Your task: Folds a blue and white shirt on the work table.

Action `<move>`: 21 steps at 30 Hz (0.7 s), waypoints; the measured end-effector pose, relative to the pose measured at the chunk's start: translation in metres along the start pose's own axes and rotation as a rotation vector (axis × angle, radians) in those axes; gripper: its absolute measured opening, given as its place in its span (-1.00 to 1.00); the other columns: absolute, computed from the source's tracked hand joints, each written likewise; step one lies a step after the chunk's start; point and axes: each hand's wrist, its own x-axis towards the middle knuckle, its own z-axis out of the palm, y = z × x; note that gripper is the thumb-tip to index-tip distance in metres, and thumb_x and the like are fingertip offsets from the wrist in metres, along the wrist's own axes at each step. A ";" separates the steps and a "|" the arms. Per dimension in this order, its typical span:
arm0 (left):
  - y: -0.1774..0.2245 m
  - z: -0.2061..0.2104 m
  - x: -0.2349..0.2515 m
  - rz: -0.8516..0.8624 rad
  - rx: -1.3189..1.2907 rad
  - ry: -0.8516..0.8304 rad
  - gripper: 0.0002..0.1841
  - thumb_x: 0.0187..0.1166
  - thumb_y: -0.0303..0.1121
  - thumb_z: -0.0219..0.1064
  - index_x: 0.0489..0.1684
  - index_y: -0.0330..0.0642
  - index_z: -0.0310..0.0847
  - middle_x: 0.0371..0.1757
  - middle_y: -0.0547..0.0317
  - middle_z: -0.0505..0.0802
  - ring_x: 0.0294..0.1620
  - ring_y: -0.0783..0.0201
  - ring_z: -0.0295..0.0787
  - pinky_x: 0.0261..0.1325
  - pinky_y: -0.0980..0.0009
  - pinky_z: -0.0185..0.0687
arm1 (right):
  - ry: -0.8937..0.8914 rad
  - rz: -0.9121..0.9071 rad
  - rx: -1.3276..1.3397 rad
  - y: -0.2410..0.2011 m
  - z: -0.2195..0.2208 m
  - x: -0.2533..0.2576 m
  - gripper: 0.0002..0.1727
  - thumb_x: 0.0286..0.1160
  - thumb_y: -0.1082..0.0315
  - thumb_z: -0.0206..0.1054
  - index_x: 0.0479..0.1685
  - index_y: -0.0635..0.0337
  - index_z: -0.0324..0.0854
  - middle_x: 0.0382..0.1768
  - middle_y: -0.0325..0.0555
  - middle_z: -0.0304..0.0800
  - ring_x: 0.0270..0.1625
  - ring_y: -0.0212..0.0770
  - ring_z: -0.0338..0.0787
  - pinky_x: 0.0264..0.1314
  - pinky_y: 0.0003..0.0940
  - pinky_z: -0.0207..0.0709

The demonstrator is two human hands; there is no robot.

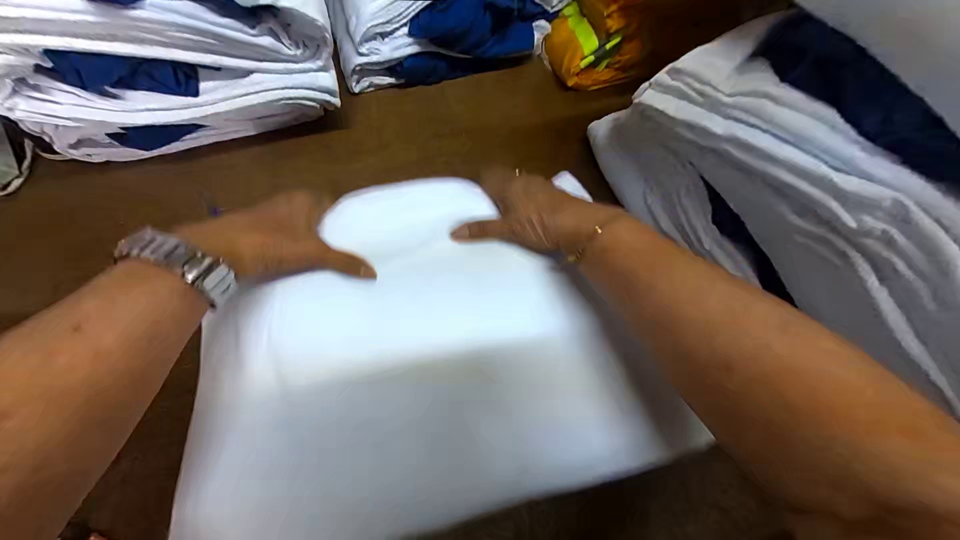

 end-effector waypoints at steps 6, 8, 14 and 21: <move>-0.006 0.040 -0.062 -0.066 -0.265 -0.269 0.00 -0.19 0.03 0.88 0.43 0.03 0.47 0.09 0.14 0.82 0.07 0.17 0.80 0.13 0.08 0.76 | -0.304 -0.032 0.347 0.020 0.012 -0.055 -0.32 -0.22 0.04 0.89 -0.06 0.20 0.74 0.11 0.07 0.73 0.21 -0.04 0.70 0.24 -0.01 0.59; -0.013 0.041 -0.061 -0.017 -0.253 -0.359 0.09 -0.24 0.21 0.82 0.53 0.12 0.44 0.19 0.25 0.80 0.18 0.28 0.77 0.24 0.15 0.74 | -0.350 0.030 0.494 0.020 0.015 -0.058 -0.31 -0.28 0.18 0.91 -0.06 0.21 0.65 -0.21 -0.02 0.76 -0.17 -0.16 0.77 -0.09 -0.17 0.68; -0.011 0.049 -0.078 0.012 -0.476 -0.547 -0.49 0.12 -0.18 0.75 0.09 -0.04 0.77 -0.15 0.18 0.93 -0.14 0.27 0.89 0.00 0.25 0.81 | -0.586 0.181 0.476 -0.011 0.009 -0.066 -0.51 -0.09 0.33 0.84 -0.09 0.24 0.80 -0.23 -0.01 0.88 -0.18 -0.15 0.85 -0.05 -0.13 0.72; 0.026 -0.010 -0.153 0.242 -0.079 0.090 -0.34 -0.23 0.30 0.69 -0.09 0.26 0.71 -0.40 0.61 0.79 -0.39 0.61 0.75 -0.38 0.48 0.74 | -0.278 -0.011 0.367 -0.063 -0.091 -0.121 -0.52 -0.26 0.38 0.87 -0.20 0.06 0.81 -0.36 -0.23 0.90 -0.34 -0.29 0.86 -0.27 -0.24 0.78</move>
